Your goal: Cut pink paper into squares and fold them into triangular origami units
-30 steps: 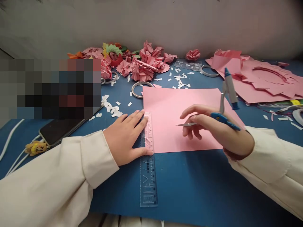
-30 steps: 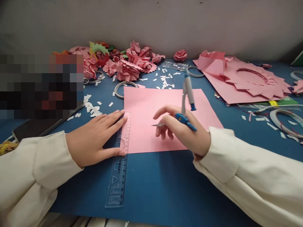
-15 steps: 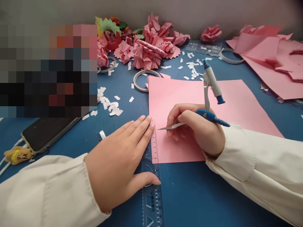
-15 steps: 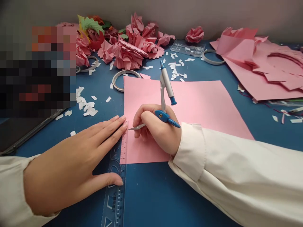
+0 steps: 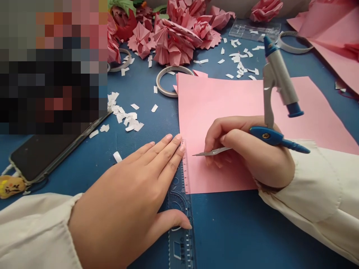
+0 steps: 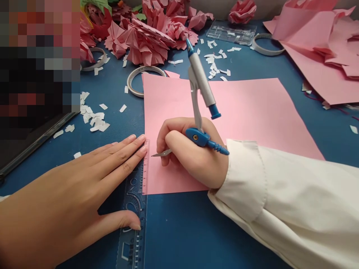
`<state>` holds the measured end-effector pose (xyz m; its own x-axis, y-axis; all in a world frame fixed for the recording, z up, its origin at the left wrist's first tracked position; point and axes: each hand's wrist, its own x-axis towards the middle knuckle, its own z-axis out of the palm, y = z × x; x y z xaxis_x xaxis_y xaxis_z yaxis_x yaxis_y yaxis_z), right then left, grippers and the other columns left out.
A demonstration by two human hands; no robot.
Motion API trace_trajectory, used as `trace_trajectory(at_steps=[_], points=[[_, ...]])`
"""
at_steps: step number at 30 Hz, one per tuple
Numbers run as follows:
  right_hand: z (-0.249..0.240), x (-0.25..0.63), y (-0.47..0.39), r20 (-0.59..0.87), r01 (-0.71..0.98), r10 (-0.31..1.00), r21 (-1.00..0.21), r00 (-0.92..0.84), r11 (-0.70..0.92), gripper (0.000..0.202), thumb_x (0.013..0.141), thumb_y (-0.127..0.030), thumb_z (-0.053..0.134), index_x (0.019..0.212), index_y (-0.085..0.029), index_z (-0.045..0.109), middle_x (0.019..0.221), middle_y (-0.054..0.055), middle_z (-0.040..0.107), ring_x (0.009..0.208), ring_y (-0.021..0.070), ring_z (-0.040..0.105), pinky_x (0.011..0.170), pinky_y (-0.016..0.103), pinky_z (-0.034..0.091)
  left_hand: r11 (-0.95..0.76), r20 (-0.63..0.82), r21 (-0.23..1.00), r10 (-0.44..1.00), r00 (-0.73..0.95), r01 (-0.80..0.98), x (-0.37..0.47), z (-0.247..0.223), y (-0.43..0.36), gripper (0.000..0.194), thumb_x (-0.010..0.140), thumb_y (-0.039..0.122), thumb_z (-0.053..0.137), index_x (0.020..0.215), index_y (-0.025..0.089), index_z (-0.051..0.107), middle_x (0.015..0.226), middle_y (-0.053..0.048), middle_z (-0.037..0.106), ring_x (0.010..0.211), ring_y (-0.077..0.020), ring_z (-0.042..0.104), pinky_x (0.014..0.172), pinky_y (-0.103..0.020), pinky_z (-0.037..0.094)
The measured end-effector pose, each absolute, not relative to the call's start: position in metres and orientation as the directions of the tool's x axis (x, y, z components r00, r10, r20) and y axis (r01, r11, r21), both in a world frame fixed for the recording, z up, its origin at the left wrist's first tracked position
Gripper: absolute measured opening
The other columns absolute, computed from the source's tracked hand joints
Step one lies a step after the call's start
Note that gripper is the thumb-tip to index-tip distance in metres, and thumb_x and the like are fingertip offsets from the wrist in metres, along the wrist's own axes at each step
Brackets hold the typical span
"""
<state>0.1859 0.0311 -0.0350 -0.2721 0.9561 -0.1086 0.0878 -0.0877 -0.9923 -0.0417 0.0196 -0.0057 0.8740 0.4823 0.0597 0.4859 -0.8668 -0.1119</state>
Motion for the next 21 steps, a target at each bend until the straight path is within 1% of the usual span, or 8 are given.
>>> trace_trajectory(at_steps=[4,12,14,15,17,18,19,21], points=[[-0.0345,0.1853,0.0318,-0.118,0.104,0.957,-0.99,-0.265,-0.093,0.028,0.08,-0.011,0.05,0.067,-0.026,0.07,0.061,-0.005,0.069,0.052,0.0105,0.061,0.048,0.021,0.044,-0.863,0.052,-0.115,0.49,0.87,0.493,-0.0428,-0.0074,0.0191,0.115,0.066,0.081,0.087,0.14,-0.002,0.061,0.149,-0.023,0.051,0.13,-0.0397,0.066,0.101,-0.048,0.06],[-0.0334,0.183,0.0334,-0.125,0.134,0.959,-0.987,-0.252,-0.094,0.028,0.078,-0.01,0.049,0.065,-0.025,0.069,0.06,-0.006,0.068,0.053,0.0084,0.061,0.048,0.017,0.044,-0.864,0.053,-0.1,0.491,0.869,0.494,-0.0468,-0.0073,0.017,0.109,0.073,0.08,0.083,0.141,-0.002,0.06,0.149,-0.024,0.051,0.131,-0.0393,0.065,0.102,-0.048,0.059],[-0.0333,0.1841,0.0327,-0.123,0.139,0.958,-0.986,-0.261,-0.089,0.028,0.079,-0.01,0.05,0.067,-0.026,0.07,0.062,-0.006,0.068,0.054,0.0082,0.062,0.049,0.017,0.045,-0.864,0.045,-0.105,0.491,0.87,0.493,-0.0487,-0.0082,0.0167,0.103,0.082,0.078,0.075,0.143,-0.003,0.058,0.152,-0.024,0.048,0.136,-0.039,0.062,0.103,-0.05,0.059],[-0.033,0.1848,0.0323,-0.122,0.143,0.957,-0.986,-0.262,-0.086,0.028,0.08,-0.011,0.05,0.067,-0.026,0.07,0.062,-0.007,0.068,0.054,0.0082,0.062,0.05,0.017,0.045,-0.865,0.036,-0.102,0.491,0.87,0.492,-0.0495,-0.0088,0.0167,0.095,0.09,0.075,0.067,0.144,-0.003,0.057,0.153,-0.024,0.046,0.137,-0.0386,0.06,0.103,-0.05,0.058],[-0.0321,0.1857,0.0314,-0.119,0.15,0.958,-0.985,-0.261,-0.081,0.028,0.08,-0.011,0.05,0.067,-0.026,0.069,0.062,-0.006,0.068,0.054,0.0087,0.062,0.049,0.018,0.045,-0.865,0.028,-0.098,0.491,0.871,0.491,-0.0504,-0.0099,0.0166,0.079,0.105,0.065,0.048,0.145,-0.002,0.056,0.155,-0.023,0.046,0.139,-0.0372,0.058,0.103,-0.051,0.059],[-0.0317,0.1859,0.0311,-0.118,0.155,0.958,-0.985,-0.26,-0.08,0.027,0.08,-0.011,0.05,0.067,-0.025,0.069,0.062,-0.006,0.068,0.053,0.0091,0.062,0.049,0.018,0.044,-0.868,0.027,-0.095,0.488,0.873,0.488,-0.0504,-0.0103,0.0166,0.075,0.108,0.061,0.042,0.145,-0.002,0.057,0.155,-0.023,0.046,0.14,-0.0366,0.057,0.103,-0.051,0.059],[-0.0313,0.186,0.0309,-0.118,0.16,0.959,-0.984,-0.257,-0.078,0.027,0.08,-0.011,0.05,0.067,-0.025,0.069,0.062,-0.005,0.068,0.053,0.0096,0.061,0.048,0.019,0.044,-0.869,0.026,-0.089,0.487,0.873,0.487,-0.0502,-0.0106,0.0166,0.075,0.108,0.061,0.042,0.145,-0.002,0.057,0.155,-0.023,0.046,0.14,-0.0366,0.057,0.103,-0.051,0.059],[-0.031,0.1858,0.0308,-0.114,0.171,0.961,-0.983,-0.252,-0.072,0.027,0.08,-0.011,0.05,0.066,-0.025,0.069,0.062,-0.004,0.068,0.053,0.0108,0.061,0.048,0.021,0.044,-0.867,0.023,-0.083,0.492,0.87,0.492,-0.0492,-0.0105,0.0165,0.085,0.099,0.068,0.059,0.145,-0.003,0.056,0.155,-0.024,0.045,0.139,-0.0383,0.058,0.103,-0.051,0.059]])
